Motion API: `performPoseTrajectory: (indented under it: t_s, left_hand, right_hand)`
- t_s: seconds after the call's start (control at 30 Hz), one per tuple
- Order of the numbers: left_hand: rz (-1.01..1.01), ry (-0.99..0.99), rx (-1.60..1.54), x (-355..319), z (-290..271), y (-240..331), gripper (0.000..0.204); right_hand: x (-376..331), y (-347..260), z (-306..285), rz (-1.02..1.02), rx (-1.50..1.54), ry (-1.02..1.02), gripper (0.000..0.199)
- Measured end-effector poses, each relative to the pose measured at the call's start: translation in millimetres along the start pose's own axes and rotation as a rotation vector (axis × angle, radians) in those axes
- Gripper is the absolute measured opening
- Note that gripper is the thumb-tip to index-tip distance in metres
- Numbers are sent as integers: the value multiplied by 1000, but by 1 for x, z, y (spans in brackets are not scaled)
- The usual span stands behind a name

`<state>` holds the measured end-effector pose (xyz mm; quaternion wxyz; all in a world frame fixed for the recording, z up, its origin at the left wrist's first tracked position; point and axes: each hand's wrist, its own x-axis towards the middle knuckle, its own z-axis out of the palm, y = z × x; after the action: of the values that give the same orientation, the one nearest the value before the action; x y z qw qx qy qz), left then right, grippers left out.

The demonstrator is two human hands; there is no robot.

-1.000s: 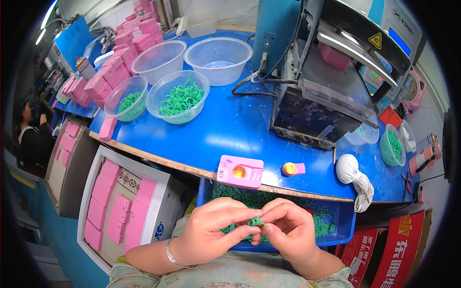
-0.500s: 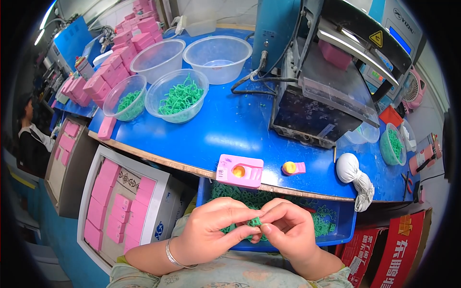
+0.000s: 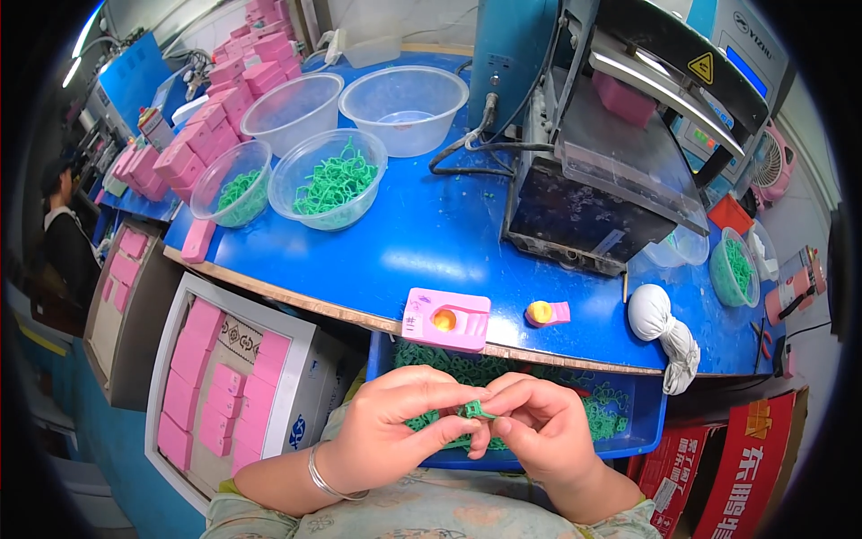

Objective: Manually assembling small green plastic rings and components into pink molded blocks at a workstation.

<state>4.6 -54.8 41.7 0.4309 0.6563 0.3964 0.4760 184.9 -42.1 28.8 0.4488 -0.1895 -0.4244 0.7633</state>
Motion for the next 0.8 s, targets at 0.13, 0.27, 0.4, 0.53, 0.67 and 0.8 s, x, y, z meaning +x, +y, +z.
performPoseTrajectory:
  t_s: [0.13,0.27,0.4,0.53,0.67,0.8]
  left_hand:
    - [-2,-13,4,-1,-1,-1,27]
    - [-16,-8,4,0,-1,-1,27]
    - [-6,-21,13,2,0,0,27]
    - [-14,-16,5,3,-1,-1,28]
    - [-9,-27,8,1,0,0,28]
    - [-6,-24,7,1,0,1,29]
  right_hand:
    - [0,0,0,36,-21,5,18]
    - [0,0,-1,19,-42,-3,20]
    - [0,-3,-3,39,-39,1,22]
    - [2,0,-5,7,-36,-25,24]
    - [1,-2,-4,40,-41,-27,23]
    - [-1,0,-5,11,-16,-33,23]
